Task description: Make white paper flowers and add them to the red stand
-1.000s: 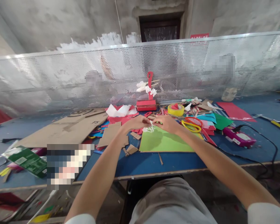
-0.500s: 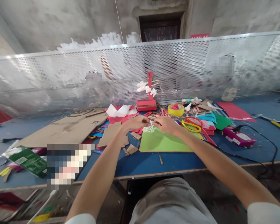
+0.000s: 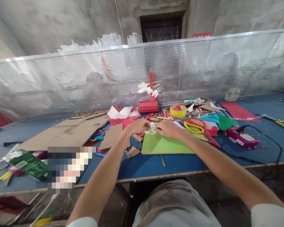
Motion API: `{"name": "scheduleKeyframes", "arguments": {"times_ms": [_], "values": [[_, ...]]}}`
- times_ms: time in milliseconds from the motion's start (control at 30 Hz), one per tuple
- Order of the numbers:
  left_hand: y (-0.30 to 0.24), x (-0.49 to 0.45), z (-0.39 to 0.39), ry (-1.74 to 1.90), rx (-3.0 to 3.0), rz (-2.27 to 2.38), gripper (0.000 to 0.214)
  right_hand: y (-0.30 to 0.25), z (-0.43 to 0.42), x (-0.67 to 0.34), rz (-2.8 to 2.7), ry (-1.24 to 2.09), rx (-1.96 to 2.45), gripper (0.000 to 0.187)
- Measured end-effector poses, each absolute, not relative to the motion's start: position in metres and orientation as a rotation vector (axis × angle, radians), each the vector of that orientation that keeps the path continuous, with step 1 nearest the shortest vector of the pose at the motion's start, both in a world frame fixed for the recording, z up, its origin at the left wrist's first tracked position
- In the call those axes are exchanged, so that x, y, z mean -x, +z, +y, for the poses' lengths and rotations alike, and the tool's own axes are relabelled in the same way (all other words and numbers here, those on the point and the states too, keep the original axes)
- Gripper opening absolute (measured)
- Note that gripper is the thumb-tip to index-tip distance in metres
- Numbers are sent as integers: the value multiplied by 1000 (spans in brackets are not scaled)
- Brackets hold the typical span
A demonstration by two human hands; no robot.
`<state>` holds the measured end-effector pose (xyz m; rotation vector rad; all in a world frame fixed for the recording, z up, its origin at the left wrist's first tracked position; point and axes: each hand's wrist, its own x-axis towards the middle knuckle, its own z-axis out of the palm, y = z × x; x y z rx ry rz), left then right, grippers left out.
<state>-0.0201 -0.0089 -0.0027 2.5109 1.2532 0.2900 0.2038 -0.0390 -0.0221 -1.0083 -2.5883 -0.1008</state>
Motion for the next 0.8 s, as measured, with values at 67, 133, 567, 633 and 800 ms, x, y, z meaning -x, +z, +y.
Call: {"name": "scheduleKeyframes", "arguments": {"times_ms": [67, 133, 567, 633, 800], "values": [[-4, 19, -10, 269, -2537, 1300, 15, -21, -37, -206, -2539, -70, 1011, 31], [-3, 18, -11, 258, -2548, 1357, 14, -19, -35, -208, -2499, -45, 1004, 29], [-5, 93, 16, 432, -2198, 2248, 34, -9, -34, -218, -2408, -69, 1060, 33], [-12, 104, 22, 260, -2165, 2240, 42, -8, -35, -218, -2407, -69, 1060, 32], [-16, 107, 27, 255, -2148, 2058, 34, -5, -38, -218, -2401, -28, 1092, 30]]}}
